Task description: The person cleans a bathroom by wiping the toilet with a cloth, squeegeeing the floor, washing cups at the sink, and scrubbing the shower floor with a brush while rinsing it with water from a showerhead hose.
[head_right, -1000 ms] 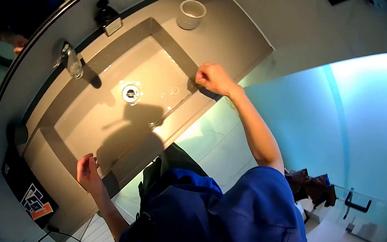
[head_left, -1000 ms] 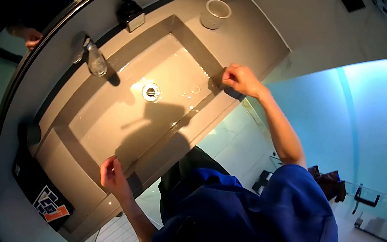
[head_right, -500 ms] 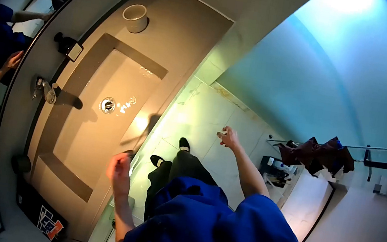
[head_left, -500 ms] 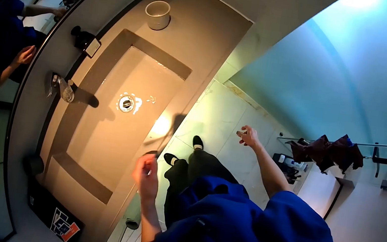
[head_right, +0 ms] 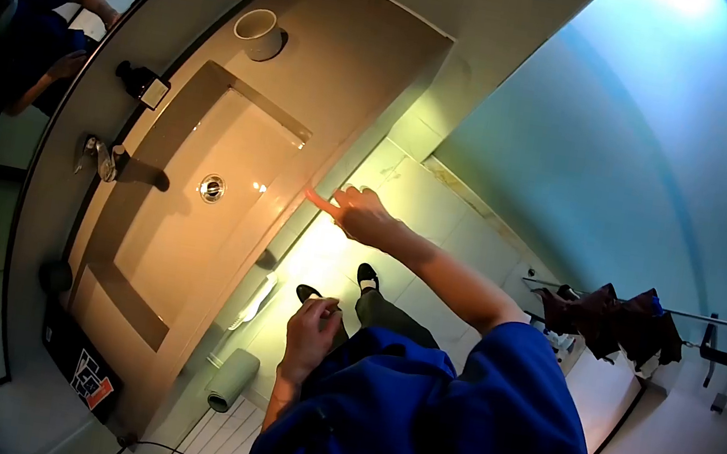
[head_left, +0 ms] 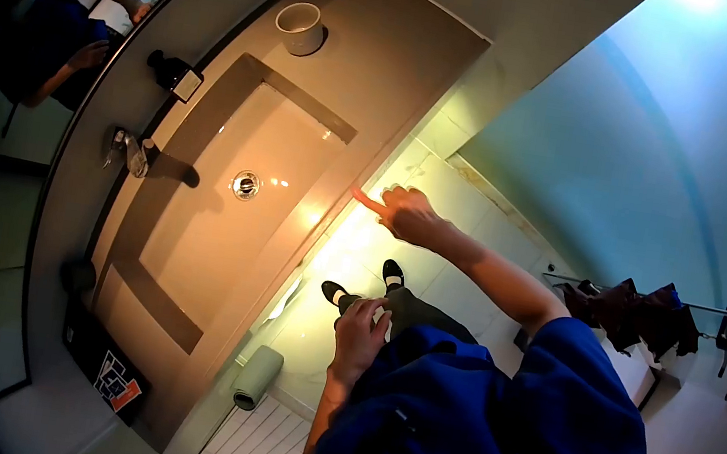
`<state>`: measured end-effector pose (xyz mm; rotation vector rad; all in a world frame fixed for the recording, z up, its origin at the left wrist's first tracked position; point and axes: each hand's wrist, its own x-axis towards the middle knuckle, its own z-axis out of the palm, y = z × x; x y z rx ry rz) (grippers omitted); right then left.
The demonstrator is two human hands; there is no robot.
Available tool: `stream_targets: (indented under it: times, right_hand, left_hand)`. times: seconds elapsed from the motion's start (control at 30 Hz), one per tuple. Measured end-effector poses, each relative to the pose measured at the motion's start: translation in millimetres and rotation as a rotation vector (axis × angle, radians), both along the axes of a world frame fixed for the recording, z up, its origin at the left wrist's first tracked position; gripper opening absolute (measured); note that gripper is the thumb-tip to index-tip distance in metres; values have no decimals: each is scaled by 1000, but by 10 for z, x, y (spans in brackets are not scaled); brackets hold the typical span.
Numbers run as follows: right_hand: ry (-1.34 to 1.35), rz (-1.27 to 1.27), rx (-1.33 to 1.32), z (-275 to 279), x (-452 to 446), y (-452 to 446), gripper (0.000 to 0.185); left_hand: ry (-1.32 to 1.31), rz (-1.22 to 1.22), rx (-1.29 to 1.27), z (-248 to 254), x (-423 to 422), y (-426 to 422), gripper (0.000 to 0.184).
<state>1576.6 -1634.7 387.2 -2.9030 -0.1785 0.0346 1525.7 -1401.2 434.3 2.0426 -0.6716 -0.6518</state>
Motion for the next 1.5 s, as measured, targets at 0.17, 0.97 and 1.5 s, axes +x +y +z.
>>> stream_targets:
  times: [0.17,0.97,1.5]
  right_hand:
    - [193,-248,89,-424,-1222,-549,49]
    - [352,-1367,1697,-938,-1961,-1304,53]
    - [684,-1102,1011,-1490,-2138,-1325,49]
  left_hand:
    - [18,35,105,-164,-88,199,21]
    - [-97,-160,228,-551,-111,-13,27]
    - [32,-203,290,-661,-16,-146,29]
